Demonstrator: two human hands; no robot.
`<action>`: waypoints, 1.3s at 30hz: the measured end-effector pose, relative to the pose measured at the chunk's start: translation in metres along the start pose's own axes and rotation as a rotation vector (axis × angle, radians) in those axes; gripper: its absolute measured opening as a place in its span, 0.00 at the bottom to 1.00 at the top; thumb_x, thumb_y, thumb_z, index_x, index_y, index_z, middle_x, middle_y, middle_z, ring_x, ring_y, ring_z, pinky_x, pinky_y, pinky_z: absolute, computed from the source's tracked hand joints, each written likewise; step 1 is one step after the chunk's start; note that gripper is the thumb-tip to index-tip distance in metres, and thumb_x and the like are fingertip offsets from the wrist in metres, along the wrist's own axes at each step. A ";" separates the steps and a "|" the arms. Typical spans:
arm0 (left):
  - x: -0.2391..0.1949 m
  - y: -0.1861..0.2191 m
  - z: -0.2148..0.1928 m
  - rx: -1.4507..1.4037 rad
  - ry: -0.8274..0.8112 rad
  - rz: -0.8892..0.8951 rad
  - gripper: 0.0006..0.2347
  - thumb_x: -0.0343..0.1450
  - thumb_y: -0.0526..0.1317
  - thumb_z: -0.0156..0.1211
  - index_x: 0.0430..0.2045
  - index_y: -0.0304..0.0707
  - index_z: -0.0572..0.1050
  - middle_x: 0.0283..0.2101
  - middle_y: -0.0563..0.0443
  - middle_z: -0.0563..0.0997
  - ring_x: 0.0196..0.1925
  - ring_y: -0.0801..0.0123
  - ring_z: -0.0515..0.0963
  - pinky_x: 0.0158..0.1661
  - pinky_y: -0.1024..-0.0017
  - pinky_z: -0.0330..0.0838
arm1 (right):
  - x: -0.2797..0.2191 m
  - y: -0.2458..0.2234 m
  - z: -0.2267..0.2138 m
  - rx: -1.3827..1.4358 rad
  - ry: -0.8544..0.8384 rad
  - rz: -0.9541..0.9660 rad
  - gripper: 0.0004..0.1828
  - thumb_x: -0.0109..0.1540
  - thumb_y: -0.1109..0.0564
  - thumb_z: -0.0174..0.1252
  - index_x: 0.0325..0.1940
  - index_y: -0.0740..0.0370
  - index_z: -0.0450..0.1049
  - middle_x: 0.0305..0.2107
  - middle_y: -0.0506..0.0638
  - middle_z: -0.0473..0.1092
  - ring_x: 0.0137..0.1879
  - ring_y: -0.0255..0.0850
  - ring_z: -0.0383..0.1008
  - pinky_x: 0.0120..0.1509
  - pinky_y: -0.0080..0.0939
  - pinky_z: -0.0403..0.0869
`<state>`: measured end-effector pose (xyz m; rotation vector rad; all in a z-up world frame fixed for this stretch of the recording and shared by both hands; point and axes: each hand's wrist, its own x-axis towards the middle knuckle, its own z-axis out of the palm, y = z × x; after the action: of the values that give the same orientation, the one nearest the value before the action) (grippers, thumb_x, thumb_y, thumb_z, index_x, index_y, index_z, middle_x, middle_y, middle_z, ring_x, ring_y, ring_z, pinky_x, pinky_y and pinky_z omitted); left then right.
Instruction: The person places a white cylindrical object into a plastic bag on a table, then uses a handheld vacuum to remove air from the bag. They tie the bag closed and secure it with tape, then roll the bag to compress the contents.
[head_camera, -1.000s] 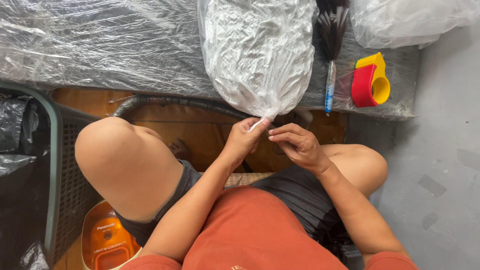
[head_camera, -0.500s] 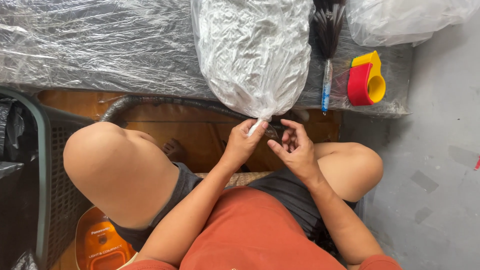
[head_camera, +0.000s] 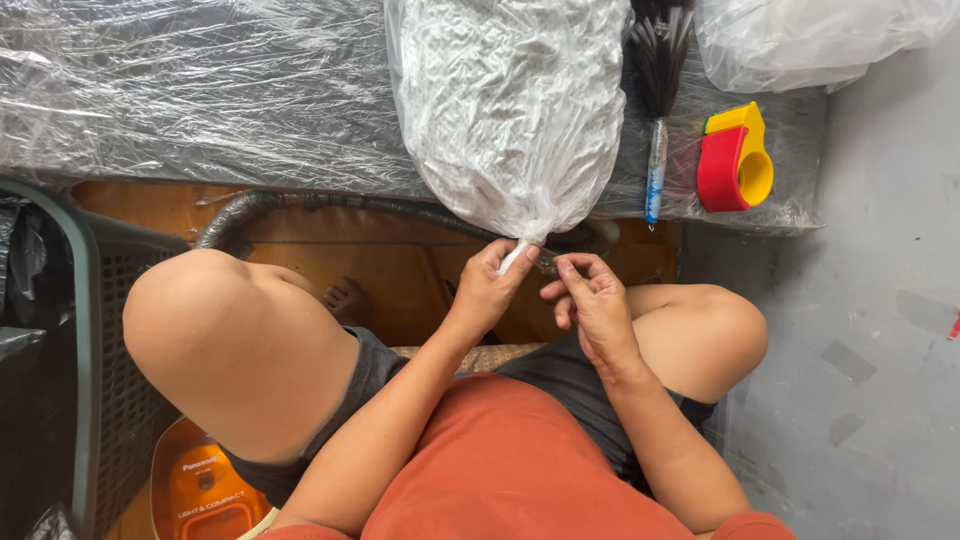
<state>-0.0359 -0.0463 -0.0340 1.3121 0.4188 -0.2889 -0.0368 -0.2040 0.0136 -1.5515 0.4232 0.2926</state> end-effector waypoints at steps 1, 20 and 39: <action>0.000 -0.002 0.001 0.009 0.006 0.000 0.11 0.71 0.50 0.66 0.32 0.44 0.83 0.18 0.54 0.76 0.25 0.76 0.71 0.28 0.76 0.66 | 0.000 0.001 0.000 0.029 0.003 0.040 0.08 0.69 0.54 0.57 0.49 0.60 0.73 0.24 0.62 0.76 0.15 0.37 0.72 0.17 0.29 0.71; 0.000 -0.001 0.002 -0.002 0.014 0.017 0.12 0.72 0.50 0.65 0.30 0.43 0.83 0.15 0.56 0.74 0.22 0.78 0.70 0.25 0.78 0.65 | 0.003 0.021 0.000 0.079 0.060 -0.275 0.16 0.67 0.65 0.59 0.58 0.61 0.65 0.32 0.57 0.75 0.32 0.38 0.80 0.38 0.36 0.84; -0.009 0.031 0.001 -0.391 -0.111 -0.150 0.12 0.74 0.45 0.63 0.27 0.34 0.76 0.09 0.56 0.62 0.08 0.81 0.60 0.10 0.82 0.52 | 0.003 0.010 0.006 -0.265 0.015 -0.393 0.12 0.69 0.62 0.57 0.54 0.71 0.78 0.32 0.58 0.75 0.35 0.36 0.79 0.39 0.38 0.84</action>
<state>-0.0306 -0.0403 -0.0030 0.8800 0.4538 -0.3824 -0.0376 -0.1979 0.0031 -1.8565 0.0852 0.0315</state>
